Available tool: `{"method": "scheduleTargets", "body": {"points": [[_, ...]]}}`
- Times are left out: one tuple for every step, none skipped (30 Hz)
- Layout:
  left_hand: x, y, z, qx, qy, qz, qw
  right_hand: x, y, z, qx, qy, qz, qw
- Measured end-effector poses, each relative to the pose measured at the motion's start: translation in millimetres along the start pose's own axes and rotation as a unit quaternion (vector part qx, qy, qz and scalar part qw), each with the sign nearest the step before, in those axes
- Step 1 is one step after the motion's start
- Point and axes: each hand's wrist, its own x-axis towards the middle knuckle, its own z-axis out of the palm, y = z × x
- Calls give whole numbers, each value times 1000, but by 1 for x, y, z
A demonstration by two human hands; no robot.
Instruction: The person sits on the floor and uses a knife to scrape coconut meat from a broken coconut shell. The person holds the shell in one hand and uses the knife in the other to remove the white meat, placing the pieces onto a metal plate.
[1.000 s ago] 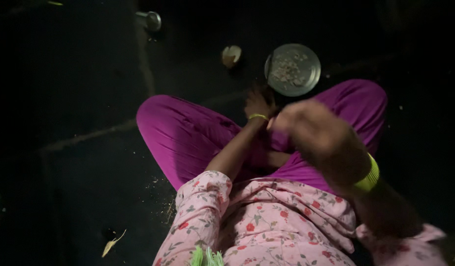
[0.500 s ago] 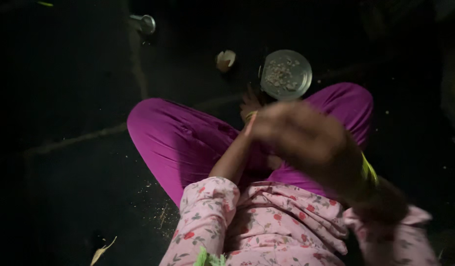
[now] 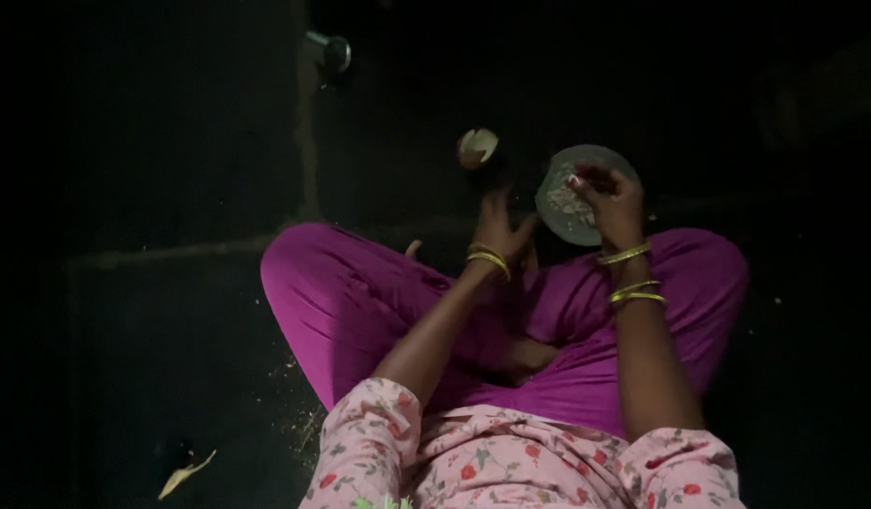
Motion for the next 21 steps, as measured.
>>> {"method": "scheduleTargets", "body": {"points": [[6, 10, -9, -54, 23, 8, 998, 2, 9, 2, 66, -17, 1, 998], [10, 21, -17, -108, 42, 16, 993, 0, 15, 1, 67, -27, 27, 997], [10, 33, -25, -161, 62, 22, 985, -1, 19, -2, 69, -37, 53, 996], [12, 46, -32, -234, 35, -20, 971, 2, 21, -3, 72, -45, 73, 994], [12, 59, -36, -305, 8, -64, 950, 3, 24, 0, 73, -54, 74, 993], [13, 69, -40, -374, -18, -105, 921, 3, 26, 0, 73, -62, 73, 993], [13, 76, -42, -369, -12, -114, 922, 4, 29, 0, 73, -70, 72, 992], [13, 81, -41, -364, -7, -124, 923, 6, 32, 2, 71, -78, 69, 992], [12, 84, -41, -358, -2, -133, 924, 9, 36, 5, 68, -85, 65, 992], [12, 85, -41, -366, -5, -130, 922, 12, 39, 7, 67, -93, 61, 992], [11, 85, -42, -374, -8, -127, 919, 14, 41, 8, 69, -90, 67, 991], [11, 84, -42, -381, -10, -124, 916, 15, 42, 10, 71, -88, 73, 991], [12, 84, -42, -387, -6, -132, 912, 16, 43, 11, 73, -87, 79, 990], [13, 83, -40, -394, 1, -140, 908, 18, 44, 12, 69, -89, 70, 991], [13, 82, -38, -401, 7, -149, 904, 20, 44, 13, 65, -91, 62, 992], [14, 81, -37, -396, 16, -145, 907, 23, 42, 15, 59, -94, 53, 992], [16, 79, -35, -390, 26, -141, 909, 22, 41, 17, 51, -89, 56, 993], [18, 77, -33, -385, 35, -137, 912, 22, 40, 17, 43, -84, 59, 994], [20, 75, -29, -378, 38, -137, 915, 21, 40, 17, 35, -80, 62, 994], [22, 73, -26, -370, 41, -137, 918, 21, 40, 18, 19, -70, 70, 995], [23, 71, -24, -363, 43, -136, 921, 21, 42, 17, 3, -61, 79, 995]]}}
